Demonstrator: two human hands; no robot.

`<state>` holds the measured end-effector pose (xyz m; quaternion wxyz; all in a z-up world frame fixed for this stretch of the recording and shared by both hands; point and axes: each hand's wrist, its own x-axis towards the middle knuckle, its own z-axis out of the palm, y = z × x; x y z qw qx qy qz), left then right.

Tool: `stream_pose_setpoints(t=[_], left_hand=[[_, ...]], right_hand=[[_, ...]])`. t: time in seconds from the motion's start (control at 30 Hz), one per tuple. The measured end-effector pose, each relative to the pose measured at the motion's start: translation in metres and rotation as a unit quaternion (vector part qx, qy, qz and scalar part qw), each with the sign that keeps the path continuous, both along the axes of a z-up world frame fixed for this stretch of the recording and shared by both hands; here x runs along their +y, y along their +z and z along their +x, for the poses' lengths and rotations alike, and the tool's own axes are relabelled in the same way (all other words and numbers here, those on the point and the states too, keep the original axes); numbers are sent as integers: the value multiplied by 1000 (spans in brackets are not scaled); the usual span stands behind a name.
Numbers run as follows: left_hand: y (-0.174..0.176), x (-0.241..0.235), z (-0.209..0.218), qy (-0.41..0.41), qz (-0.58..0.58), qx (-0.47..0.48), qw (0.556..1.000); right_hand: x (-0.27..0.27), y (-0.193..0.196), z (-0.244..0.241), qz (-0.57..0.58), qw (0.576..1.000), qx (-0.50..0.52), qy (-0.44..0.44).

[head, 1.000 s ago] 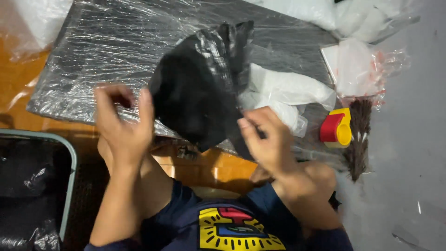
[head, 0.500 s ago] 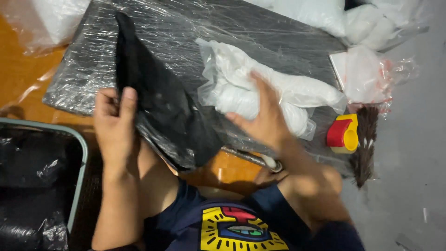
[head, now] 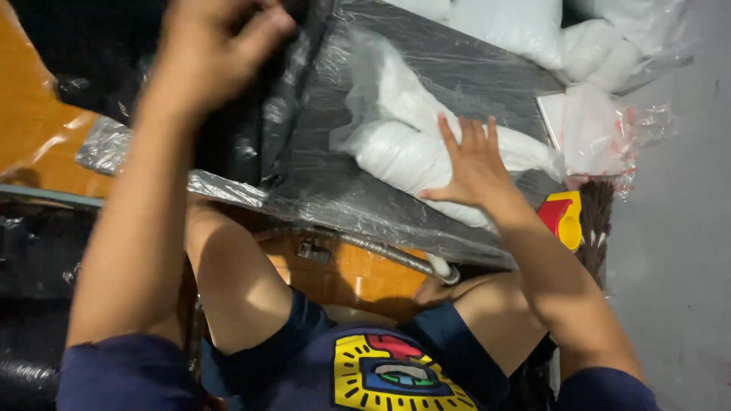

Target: The person ties a white bubble-wrapped package, presses and smooths it on a table, and then places it into a black plastic bag. The person uses a tape dispenser to secure the package before bagging it.

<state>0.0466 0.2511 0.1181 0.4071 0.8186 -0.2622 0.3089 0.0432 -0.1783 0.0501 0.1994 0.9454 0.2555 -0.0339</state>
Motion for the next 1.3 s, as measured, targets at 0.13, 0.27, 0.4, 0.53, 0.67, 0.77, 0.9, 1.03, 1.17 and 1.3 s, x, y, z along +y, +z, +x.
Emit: stream_pose_setpoints(t=[0.13,0.27,0.4,0.53,0.67,0.77,0.9,1.03,1.17,1.3], left_hand=[[-58,-33,36,-17,19,91,996],[-108,-45,50,3,62,153,986],[-107,-58,42,5,20,178,984],[-90,-71,33,-31,41,101,994],[-72,-81,15,-47,39,55,997],[-63,-82,3,-55,22,46,997],[-58,-78,-13,-93,28,36,995],[-36,-86,-30,-98,-20,95,990],[-39,-95,-28,-116,23,100,988],[-30,-90,-41,-151,121,120,974]], right_hand=[[-8,38,-13,171,973,111,-106],[-30,77,-41,260,943,153,-144],[-56,99,-69,273,914,224,-198],[-70,92,-89,321,856,373,-156],[-53,81,-94,279,849,448,-41],[-36,72,-89,276,821,499,-28],[-24,62,-81,267,826,489,-85],[3,73,-85,221,853,458,-118],[10,72,-88,222,834,488,-131],[-10,57,-83,253,842,436,-193]])
